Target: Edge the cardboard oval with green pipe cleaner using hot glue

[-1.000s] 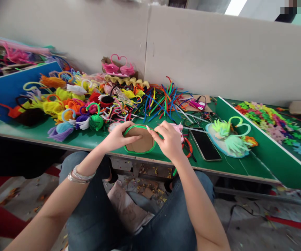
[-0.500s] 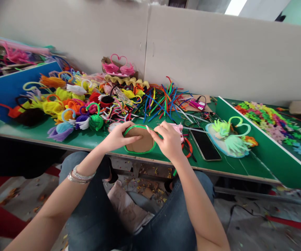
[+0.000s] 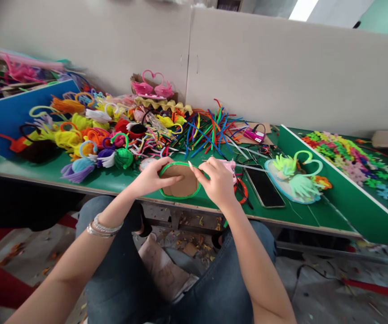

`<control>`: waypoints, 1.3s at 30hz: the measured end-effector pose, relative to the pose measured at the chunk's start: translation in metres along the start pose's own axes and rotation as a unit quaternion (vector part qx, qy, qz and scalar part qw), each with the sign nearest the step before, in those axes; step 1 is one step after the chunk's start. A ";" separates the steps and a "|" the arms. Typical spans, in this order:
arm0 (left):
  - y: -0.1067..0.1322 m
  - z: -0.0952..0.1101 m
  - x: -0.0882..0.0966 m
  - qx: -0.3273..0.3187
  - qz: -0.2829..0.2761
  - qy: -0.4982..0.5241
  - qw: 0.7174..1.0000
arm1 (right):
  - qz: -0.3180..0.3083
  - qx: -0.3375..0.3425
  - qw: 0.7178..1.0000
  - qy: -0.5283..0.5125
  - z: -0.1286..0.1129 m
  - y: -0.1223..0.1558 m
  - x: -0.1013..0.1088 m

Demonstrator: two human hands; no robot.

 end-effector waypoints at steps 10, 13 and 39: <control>0.001 0.001 0.000 0.005 -0.001 -0.001 1.000 | 0.010 -0.011 1.000 0.003 0.000 0.000 0.000; 0.001 0.002 -0.001 0.005 -0.002 0.001 1.000 | 0.015 -0.017 1.000 0.011 0.001 0.000 0.000; 0.001 0.002 -0.004 -0.022 0.021 -0.002 1.000 | 0.030 -0.001 0.998 0.057 -0.004 0.000 0.002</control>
Point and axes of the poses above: each hand's wrist, its own y-axis away from the middle knuckle, its own x-axis out of the back of the hand, z = x × y, the point moved 4 cm from there along -y, towards the middle knuckle, and after that the axes turned 4 degrees about -z, right-handed, at the moved point
